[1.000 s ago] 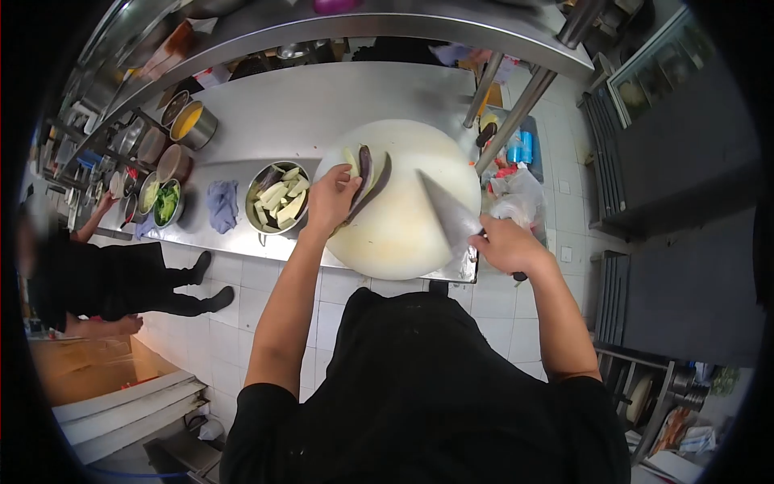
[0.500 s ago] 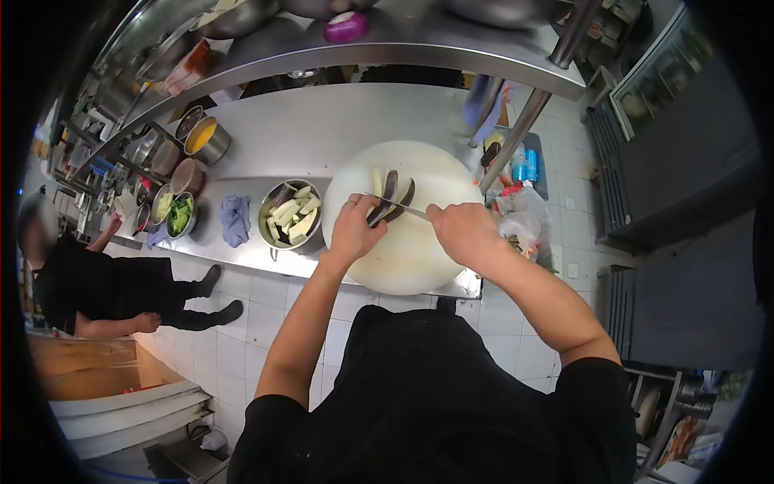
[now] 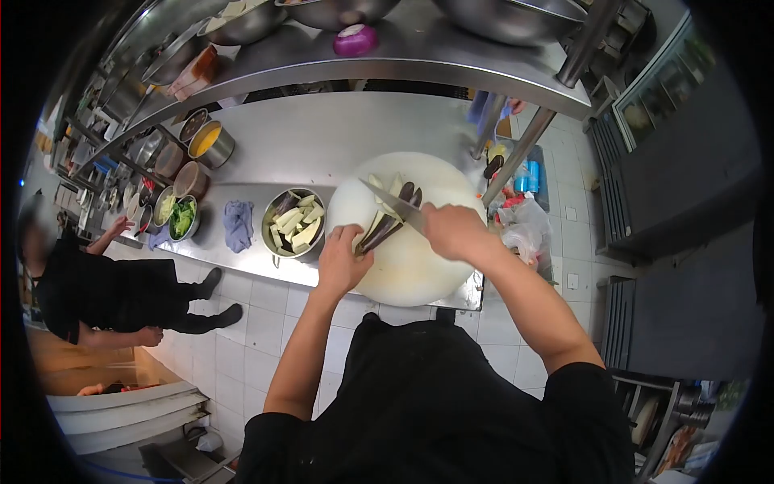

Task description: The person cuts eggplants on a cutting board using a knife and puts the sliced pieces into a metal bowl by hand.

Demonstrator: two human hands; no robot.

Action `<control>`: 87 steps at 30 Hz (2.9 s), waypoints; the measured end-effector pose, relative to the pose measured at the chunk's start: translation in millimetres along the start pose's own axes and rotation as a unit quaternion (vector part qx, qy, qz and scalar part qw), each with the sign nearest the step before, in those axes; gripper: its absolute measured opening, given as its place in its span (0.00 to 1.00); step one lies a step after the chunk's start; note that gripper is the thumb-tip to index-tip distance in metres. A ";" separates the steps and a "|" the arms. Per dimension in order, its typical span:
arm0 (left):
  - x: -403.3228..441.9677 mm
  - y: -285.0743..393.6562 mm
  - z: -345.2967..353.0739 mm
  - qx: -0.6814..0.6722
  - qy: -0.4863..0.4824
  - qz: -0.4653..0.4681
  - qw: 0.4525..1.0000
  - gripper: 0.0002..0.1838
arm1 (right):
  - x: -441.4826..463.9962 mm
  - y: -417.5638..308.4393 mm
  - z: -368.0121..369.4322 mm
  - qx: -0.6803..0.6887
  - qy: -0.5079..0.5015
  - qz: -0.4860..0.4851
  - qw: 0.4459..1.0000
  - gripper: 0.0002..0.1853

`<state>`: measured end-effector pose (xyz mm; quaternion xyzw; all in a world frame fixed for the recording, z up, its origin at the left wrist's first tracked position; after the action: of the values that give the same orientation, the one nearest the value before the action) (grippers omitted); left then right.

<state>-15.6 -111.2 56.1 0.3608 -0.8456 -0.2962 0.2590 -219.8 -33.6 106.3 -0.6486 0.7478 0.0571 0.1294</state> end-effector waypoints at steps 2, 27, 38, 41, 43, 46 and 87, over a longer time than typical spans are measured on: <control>-13.1 -2.0 -1.1 0.002 0.017 0.000 1.000 0.21 | -24.9 -18.8 -9.8 -0.010 -0.003 -0.027 1.000 0.12; 19.4 125.8 27.6 -0.370 0.001 0.002 0.929 0.20 | -34.8 -67.6 54.0 0.178 0.110 0.028 0.977 0.15; 83.3 24.1 -1.1 -0.165 0.105 -0.021 0.980 0.50 | -124.9 8.8 87.3 0.302 0.033 -0.001 0.953 0.17; 65.7 -3.7 30.1 -0.101 0.017 -0.076 0.992 0.63 | -166.3 36.2 120.8 0.534 -0.132 0.103 0.829 0.15; 51.8 16.8 40.5 0.035 -0.008 -0.045 0.998 0.64 | -173.9 47.4 136.8 0.570 -0.127 0.123 0.802 0.14; 55.0 -11.3 44.8 0.112 0.044 -0.005 0.993 0.54 | -161.3 59.0 142.8 0.612 -0.114 0.160 0.766 0.12; 1.0 -309.4 -171.3 -0.064 0.283 -0.299 0.909 0.25 | 14.9 -36.5 125.6 0.634 -0.082 0.120 0.759 0.09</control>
<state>236.8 -340.3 -38.2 0.6482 -0.5686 -0.2981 0.4095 -170.8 -21.5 -15.2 -0.3155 0.6714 -0.3621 0.5644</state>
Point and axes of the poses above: each hand's wrist, its own x-axis towards the middle knuckle, its own z-axis out of the palm, y = z × x, the point moved 9 cm from there along x, towards the middle knuckle, and after that the axes turned 8 degrees about -x, right-handed, at the moved point
